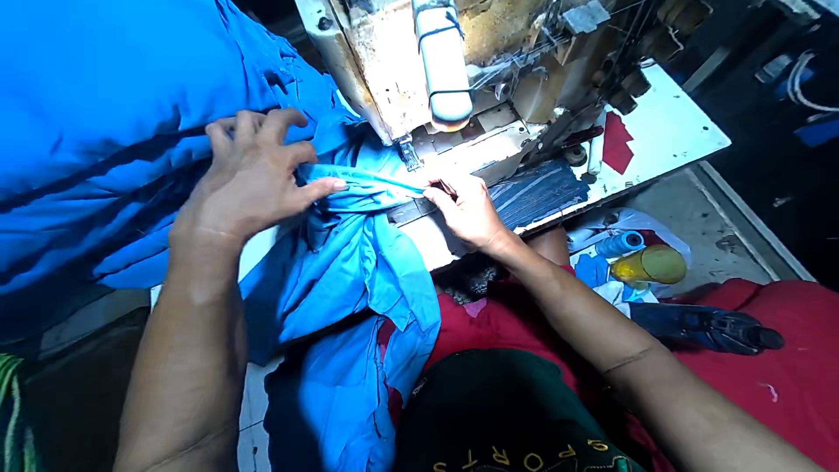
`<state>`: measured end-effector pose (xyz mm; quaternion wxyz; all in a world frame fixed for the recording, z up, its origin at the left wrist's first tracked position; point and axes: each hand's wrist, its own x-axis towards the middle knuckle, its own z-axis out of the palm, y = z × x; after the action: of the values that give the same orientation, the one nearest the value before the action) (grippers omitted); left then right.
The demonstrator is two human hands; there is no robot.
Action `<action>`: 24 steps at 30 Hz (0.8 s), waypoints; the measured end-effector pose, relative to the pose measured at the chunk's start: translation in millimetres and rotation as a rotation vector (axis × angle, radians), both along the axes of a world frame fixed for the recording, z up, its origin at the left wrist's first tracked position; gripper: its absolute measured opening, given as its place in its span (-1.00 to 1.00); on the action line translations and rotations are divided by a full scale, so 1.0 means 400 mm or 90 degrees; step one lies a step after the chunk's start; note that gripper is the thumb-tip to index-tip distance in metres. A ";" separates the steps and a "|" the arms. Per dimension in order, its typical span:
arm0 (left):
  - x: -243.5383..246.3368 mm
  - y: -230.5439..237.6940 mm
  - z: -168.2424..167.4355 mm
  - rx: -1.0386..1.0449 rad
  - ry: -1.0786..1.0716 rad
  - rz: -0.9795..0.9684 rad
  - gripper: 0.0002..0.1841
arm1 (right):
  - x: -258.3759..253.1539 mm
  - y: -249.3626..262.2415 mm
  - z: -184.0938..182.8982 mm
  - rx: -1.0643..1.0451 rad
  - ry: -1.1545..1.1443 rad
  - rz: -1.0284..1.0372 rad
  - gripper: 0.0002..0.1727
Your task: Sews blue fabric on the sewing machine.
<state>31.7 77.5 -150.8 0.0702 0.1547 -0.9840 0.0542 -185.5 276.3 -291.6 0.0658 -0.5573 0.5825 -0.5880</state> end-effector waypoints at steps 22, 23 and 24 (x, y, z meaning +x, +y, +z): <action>-0.017 0.237 -0.244 -0.019 0.176 -0.139 -0.80 | 0.060 0.247 -0.012 0.023 0.023 0.155 -0.83; -0.015 0.241 -0.240 -0.023 0.172 -0.119 -0.82 | 0.062 0.252 -0.016 0.028 0.011 0.149 -0.83; -0.013 0.248 -0.235 -0.027 0.170 -0.104 -0.84 | 0.065 0.255 -0.019 0.033 -0.002 0.142 -0.83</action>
<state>26.3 176.7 -244.7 0.2081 0.0785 -0.9738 0.0476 -159.6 378.5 -299.4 0.1461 -0.6158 0.5314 -0.5630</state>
